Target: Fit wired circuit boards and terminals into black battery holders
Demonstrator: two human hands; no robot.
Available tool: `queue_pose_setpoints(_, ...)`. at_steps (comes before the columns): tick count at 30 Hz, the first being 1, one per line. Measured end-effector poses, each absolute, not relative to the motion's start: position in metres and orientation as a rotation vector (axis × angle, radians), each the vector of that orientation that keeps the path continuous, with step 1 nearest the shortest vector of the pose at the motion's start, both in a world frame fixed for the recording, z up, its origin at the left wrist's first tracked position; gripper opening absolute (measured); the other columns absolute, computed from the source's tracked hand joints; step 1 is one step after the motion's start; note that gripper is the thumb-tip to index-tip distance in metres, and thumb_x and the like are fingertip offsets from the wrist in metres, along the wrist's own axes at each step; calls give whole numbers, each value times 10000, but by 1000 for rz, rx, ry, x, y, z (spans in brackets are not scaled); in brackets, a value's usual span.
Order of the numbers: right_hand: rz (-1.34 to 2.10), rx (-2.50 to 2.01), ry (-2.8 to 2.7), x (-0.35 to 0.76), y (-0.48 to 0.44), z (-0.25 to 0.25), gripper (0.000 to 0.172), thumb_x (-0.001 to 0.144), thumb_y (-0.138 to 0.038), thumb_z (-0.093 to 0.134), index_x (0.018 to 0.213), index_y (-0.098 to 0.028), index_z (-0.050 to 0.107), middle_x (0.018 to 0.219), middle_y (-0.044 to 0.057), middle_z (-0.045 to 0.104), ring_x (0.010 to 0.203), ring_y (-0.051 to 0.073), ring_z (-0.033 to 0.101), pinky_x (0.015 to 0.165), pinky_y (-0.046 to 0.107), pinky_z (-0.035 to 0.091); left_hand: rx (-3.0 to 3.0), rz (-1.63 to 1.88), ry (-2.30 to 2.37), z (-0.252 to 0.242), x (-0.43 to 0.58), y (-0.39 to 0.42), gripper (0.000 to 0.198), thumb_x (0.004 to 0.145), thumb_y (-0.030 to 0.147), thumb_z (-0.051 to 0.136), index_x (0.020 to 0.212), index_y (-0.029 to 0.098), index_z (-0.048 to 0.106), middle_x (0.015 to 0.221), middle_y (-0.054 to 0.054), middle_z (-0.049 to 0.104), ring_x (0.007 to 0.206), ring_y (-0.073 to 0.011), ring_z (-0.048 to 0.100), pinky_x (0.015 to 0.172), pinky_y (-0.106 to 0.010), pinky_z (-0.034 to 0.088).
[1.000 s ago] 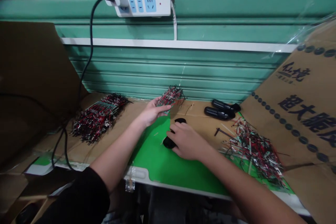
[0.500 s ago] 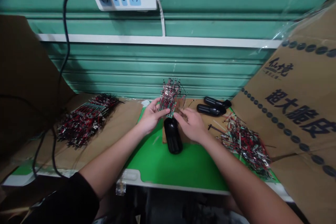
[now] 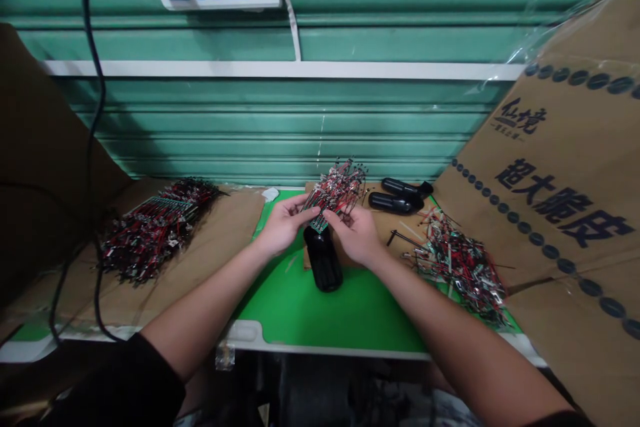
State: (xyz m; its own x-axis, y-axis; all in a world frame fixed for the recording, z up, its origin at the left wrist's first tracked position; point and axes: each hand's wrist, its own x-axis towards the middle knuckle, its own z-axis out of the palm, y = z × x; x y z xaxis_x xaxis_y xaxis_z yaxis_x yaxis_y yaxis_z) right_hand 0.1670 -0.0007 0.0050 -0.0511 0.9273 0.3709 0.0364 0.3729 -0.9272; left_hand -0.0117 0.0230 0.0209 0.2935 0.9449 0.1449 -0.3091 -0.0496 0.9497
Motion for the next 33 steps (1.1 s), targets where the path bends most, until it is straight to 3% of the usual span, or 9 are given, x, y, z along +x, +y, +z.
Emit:
queue_pose_setpoints(4, 807, -928, -1502, 169, -2, 3, 369, 936, -566, 763, 1019, -213, 832, 1059, 86, 826, 989, 278, 758, 963, 447, 614, 1178, 1155, 747, 20, -13, 23, 494, 651, 427, 1012, 1011, 131, 850, 1036, -109, 840, 904, -226, 752, 911, -338, 554)
queue_pose_setpoints(14, 504, -1027, -1694, 175, -7, 2, 289, 1026, -434, 675, 901, -225, 831, 990, 75, 841, 951, 287, 764, 919, 430, 596, 1214, 1136, 867, 27, -15, 20, 436, 647, 479, 982, 870, 133, 839, 792, -59, 779, 575, -136, 583, 533, -266, 462)
queue_pose_setpoints(21, 410, -1056, -1788, 177, -11, 9, 302, 1039, -445, 624, 990, -245, 845, 1066, 87, 845, 1023, 302, 760, 979, 459, 586, 1216, 1107, 893, 26, -16, 21, 443, 653, 449, 976, 934, 128, 856, 899, -85, 809, 570, -129, 587, 518, -273, 480)
queue_pose_setpoints(25, 574, -1014, -1694, 177, -8, 10, 327, 1011, -515, 676, 1037, -231, 837, 1066, 83, 830, 1028, 293, 746, 981, 449, 583, 1189, 1116, 854, 25, -17, 22, 439, 646, 451, 986, 917, 131, 854, 858, -80, 801, 607, -142, 616, 566, -278, 500)
queue_pose_setpoints(28, 786, -969, -1581, 177, -4, 9, 397, 942, -595, 748, 964, -203, 810, 838, 52, 763, 785, 241, 694, 771, 383, 586, 1178, 1114, 835, 24, -19, 24, 438, 656, 443, 993, 931, 129, 856, 865, -85, 807, 626, -144, 633, 580, -268, 481)
queue_pose_setpoints(30, 879, -956, -1529, 178, -1, 9, 447, 897, -638, 783, 887, -191, 780, 703, 15, 666, 616, 183, 579, 608, 323, 506, 1165, 1125, 830, 24, -21, 27, 475, 656, 425, 1003, 1005, 138, 858, 927, -95, 826, 667, -159, 668, 604, -270, 488)
queue_pose_setpoints(33, 884, -972, -1517, 183, 2, 10, 490, 878, -667, 792, 816, -182, 753, 641, -6, 582, 557, 145, 484, 531, 291, 405, 1107, 1163, 775, 22, -24, 32, 584, 641, 379, 1023, 1152, 164, 840, 1050, -108, 844, 826, -208, 751, 745, -302, 556)
